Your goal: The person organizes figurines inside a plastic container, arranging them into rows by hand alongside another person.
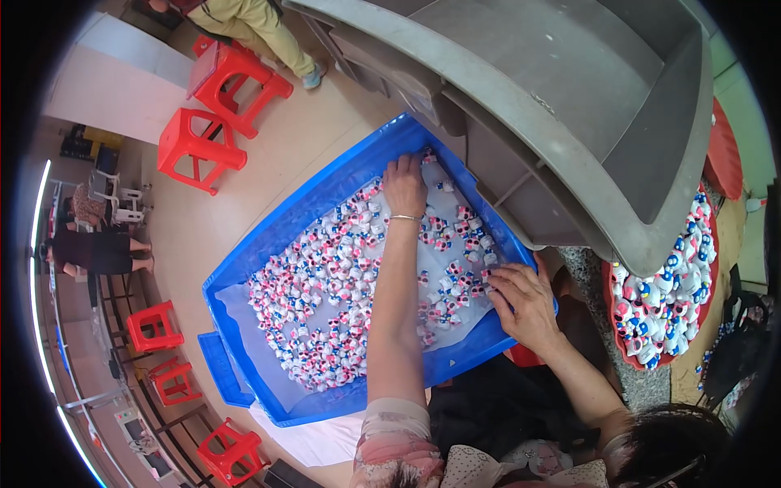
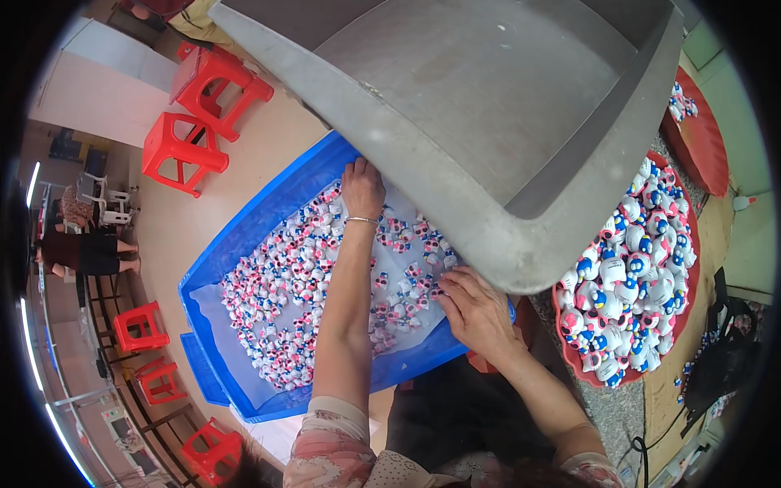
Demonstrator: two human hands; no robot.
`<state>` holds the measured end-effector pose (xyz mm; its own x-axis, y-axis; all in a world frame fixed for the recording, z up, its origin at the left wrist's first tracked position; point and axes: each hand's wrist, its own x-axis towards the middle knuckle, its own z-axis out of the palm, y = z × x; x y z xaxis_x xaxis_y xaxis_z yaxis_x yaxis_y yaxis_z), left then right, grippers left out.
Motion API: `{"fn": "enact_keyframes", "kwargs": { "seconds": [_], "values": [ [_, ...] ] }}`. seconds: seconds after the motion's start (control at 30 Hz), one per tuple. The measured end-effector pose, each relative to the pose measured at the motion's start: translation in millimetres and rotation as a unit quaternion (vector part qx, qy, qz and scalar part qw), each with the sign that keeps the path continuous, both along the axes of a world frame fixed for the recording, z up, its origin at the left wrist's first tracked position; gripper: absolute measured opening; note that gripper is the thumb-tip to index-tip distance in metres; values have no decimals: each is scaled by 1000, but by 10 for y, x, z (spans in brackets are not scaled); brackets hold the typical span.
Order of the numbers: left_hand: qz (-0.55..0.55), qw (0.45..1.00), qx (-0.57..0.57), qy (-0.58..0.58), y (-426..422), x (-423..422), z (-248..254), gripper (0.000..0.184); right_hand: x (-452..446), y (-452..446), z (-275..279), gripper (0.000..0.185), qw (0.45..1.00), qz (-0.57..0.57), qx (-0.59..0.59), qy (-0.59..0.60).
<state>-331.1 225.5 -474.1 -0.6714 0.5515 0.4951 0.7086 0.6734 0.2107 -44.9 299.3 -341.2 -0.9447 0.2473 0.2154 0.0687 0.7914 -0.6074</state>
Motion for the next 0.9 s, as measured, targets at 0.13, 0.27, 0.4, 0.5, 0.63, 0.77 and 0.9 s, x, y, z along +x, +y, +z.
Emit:
{"fn": "enact_keyframes", "kwargs": {
  "seconds": [0.13, 0.27, 0.4, 0.5, 0.63, 0.77, 0.9],
  "values": [
    [21, 999, -41, -8, 30, 4, -54, 31, -22, 5, 25, 22, 999, 6, 32, 3],
    [-17, 999, 28, -43, 8, 36, -17, 30, 4, -1, -31, 21, 1000, -2, 9, 8],
    [-65, 976, 114, -173, 32, 151, 115, 24, -3, 11, -34, 20, 999, 5, 29, 13],
    [-77, 969, 85, -217, 87, 105, 90, 22, 2, 7, -40, 19, 1000, 3, 14, 15],
    [-32, 969, 131, -206, 150, 87, 18, 20, -3, -21, -47, 15, 999, -20, -30, 17],
    [24, 967, 131, -216, 158, 101, 71, 14, 2, -23, -43, 15, 999, -19, -32, 19],
    [44, 988, 74, -129, 230, 36, 70, 14, 4, -33, -47, 15, 998, -23, -56, 12]
  ]
}}
